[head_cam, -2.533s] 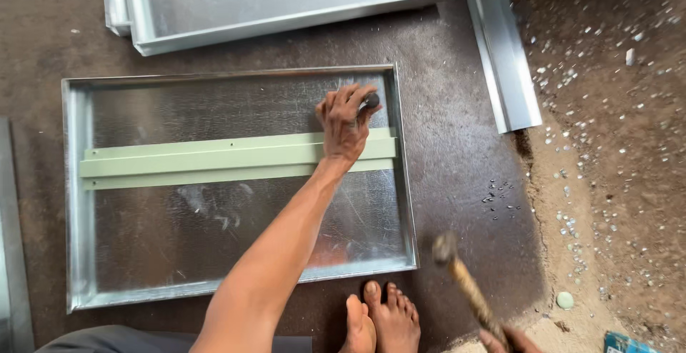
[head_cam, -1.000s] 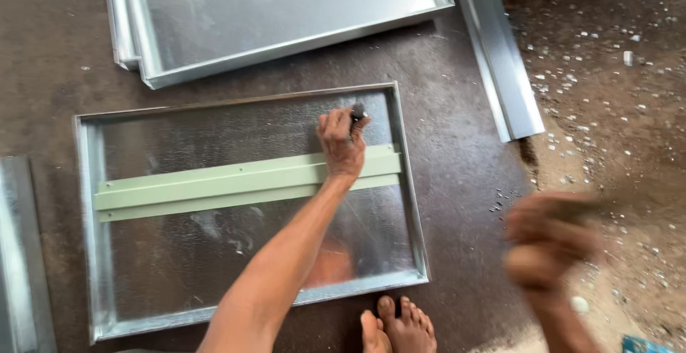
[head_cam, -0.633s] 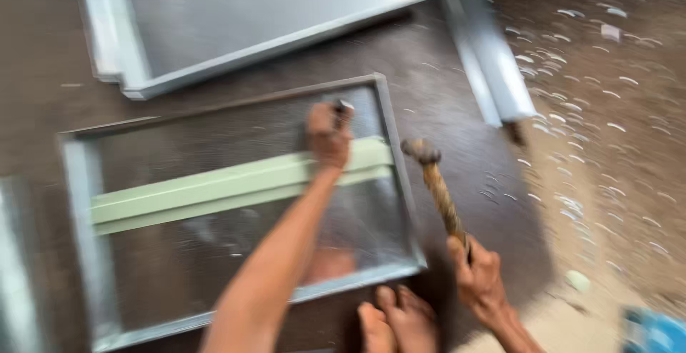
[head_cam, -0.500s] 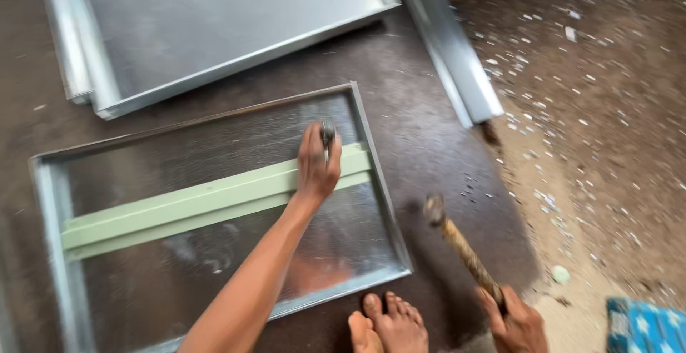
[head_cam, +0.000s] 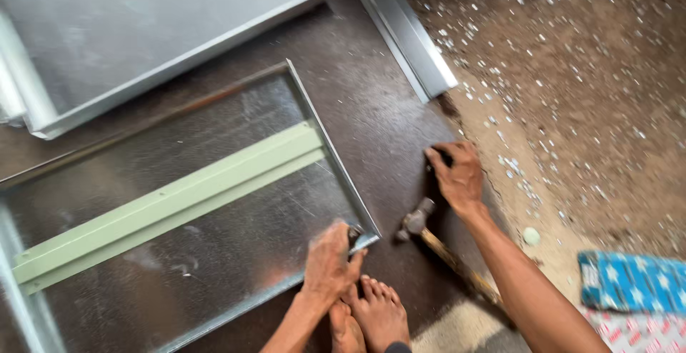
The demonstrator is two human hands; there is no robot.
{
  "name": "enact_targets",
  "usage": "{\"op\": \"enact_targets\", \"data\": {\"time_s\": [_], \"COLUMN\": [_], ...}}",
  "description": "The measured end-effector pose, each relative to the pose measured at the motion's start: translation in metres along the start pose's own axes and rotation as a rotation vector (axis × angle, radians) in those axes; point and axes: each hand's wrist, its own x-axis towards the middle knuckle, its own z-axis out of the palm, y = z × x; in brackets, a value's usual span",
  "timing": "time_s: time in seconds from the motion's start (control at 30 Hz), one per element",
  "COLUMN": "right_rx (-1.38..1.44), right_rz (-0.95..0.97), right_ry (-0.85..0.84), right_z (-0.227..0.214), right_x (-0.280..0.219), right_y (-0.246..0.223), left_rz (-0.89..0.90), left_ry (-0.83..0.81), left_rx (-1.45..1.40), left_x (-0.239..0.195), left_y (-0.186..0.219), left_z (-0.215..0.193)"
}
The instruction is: The person places a metal support strip into a rectangular metal tray and hammers a small metal pin into pre-drilled holes to secure the strip, repeating this process for multiple trays.
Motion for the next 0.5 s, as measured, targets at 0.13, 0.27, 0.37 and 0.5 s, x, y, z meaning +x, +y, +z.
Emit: {"op": "enact_targets", "data": {"time_s": [0.13,0.27,0.37,0.5], "right_rx": [-0.12,0.237,0.079,0.012], "right_rz": [-0.007,-0.231,-0.516,-0.596], "right_ry": [-0.073,-0.241,-0.266,-0.282], "right_z": [0.006,0.032,0.079,0.102], "right_x": [0.011,0.014,0.034,0.053], "right_y": [-0.004,-0.038,-0.079,-0.11], "left_rz": [0.058,0.083,0.083,0.161], "left_ry": [0.107,0.138,0.129,0.187], "left_rx": [0.113,0.076,0.084,0.093], "left_x": [-0.006,-0.007,-0.007,-0.005], "left_y": [0.007,0.011,0.017,0.018], "left_z": [-0.006,-0.008,-0.01,-0.011]}}
